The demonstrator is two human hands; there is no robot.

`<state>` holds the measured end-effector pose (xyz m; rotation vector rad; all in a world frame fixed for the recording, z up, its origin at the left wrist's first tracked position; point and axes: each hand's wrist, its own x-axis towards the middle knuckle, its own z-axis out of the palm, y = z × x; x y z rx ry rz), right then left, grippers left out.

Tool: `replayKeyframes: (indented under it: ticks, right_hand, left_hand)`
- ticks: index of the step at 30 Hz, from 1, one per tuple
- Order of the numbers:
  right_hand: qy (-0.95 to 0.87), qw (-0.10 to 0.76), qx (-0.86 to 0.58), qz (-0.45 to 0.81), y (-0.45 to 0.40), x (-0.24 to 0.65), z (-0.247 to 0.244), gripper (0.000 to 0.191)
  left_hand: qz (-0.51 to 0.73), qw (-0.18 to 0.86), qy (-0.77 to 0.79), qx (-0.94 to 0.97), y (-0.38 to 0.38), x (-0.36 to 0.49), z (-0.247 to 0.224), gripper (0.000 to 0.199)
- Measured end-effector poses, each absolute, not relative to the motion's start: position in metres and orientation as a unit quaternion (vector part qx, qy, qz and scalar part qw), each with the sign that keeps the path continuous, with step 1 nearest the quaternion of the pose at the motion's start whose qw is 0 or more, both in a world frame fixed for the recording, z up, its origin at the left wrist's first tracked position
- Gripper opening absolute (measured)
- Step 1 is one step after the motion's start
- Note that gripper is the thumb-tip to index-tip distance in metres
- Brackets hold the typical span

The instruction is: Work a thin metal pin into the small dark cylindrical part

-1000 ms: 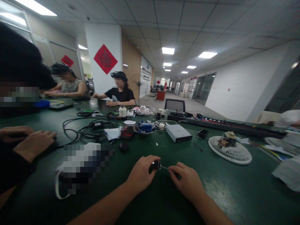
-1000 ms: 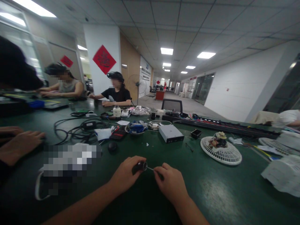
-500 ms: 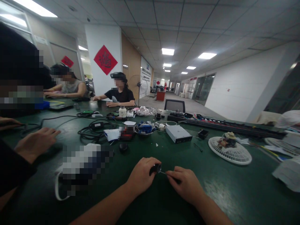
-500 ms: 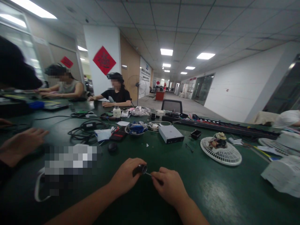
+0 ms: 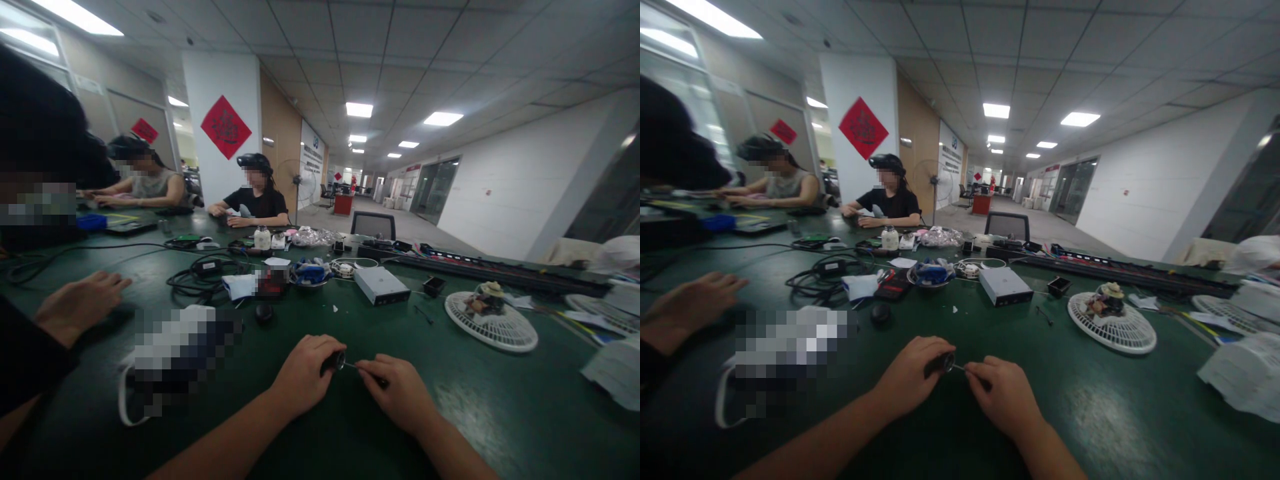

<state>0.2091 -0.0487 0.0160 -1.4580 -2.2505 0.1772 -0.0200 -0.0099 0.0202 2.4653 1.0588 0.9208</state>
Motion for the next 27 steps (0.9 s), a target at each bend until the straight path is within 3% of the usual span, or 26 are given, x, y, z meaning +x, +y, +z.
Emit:
replayKeyframes:
  ticks: [11,27]
  right_hand:
    - [-0.791,0.227,-0.565,0.056,-0.0463,0.2083,0.0143,0.027]
    - [-0.828,0.193,-0.522,0.075,-0.0493,0.2074,0.0176,0.025]
  left_hand:
    - [0.270,0.151,0.397,0.864,-0.0087,-0.0199,0.0199,0.040]
    - [0.270,0.112,0.390,0.873,-0.0076,-0.0197,0.0176,0.048]
